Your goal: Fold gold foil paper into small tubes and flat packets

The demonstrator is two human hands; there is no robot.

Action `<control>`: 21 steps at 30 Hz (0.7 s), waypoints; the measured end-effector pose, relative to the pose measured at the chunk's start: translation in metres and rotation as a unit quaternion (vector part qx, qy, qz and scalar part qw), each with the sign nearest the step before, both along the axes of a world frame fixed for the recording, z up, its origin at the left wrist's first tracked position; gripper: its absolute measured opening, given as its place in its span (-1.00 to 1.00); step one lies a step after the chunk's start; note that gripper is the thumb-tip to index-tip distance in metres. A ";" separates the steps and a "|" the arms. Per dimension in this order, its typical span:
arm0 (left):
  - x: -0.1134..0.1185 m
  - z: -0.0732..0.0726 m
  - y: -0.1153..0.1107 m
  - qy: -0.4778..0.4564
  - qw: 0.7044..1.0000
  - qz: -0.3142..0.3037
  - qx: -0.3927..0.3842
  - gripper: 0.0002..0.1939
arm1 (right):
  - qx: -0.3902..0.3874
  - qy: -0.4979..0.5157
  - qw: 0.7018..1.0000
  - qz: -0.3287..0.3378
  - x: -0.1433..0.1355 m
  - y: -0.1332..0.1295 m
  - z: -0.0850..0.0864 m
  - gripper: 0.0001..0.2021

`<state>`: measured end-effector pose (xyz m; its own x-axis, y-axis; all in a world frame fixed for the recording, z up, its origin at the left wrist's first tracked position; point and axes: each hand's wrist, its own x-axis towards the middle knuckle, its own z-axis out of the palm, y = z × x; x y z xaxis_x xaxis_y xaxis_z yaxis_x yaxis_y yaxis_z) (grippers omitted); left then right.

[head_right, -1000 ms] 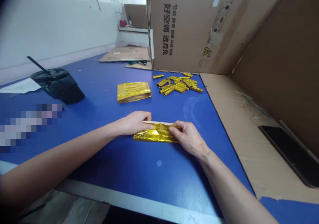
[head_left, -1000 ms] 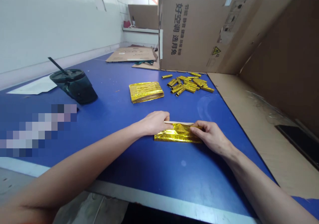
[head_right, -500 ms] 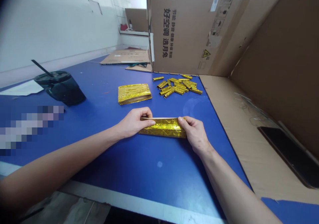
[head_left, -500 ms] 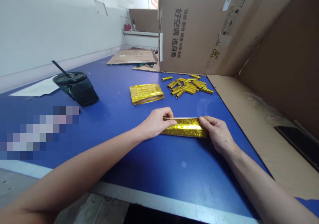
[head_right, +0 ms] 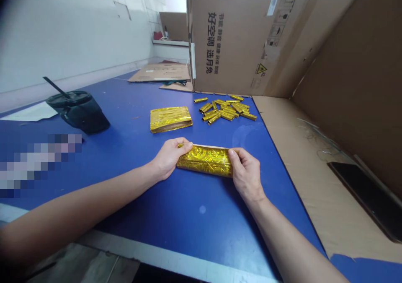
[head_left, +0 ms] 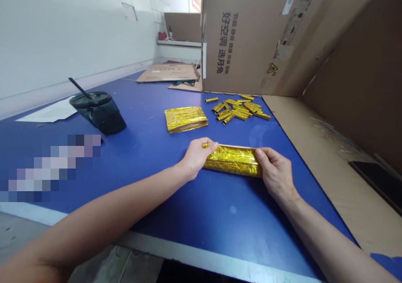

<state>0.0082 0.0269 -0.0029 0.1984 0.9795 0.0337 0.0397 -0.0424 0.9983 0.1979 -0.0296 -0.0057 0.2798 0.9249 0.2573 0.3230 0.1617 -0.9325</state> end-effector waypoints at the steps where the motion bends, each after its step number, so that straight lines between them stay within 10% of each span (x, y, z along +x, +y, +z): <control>1: 0.001 -0.001 0.000 0.007 1.000 0.014 0.018 -0.77 | -0.002 0.000 1.000 -0.001 -0.001 -0.001 0.000 -0.74; 21: -0.001 0.000 0.010 0.202 0.960 0.047 0.189 -0.78 | -0.049 -0.021 0.998 -0.020 0.001 0.009 -0.010 -0.66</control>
<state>0.0068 0.0370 -0.0025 0.1810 0.9265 0.3298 0.4421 -0.3762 0.8143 0.1987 -0.0209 -0.0161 0.3071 0.9348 0.1784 0.3662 0.0569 -0.9288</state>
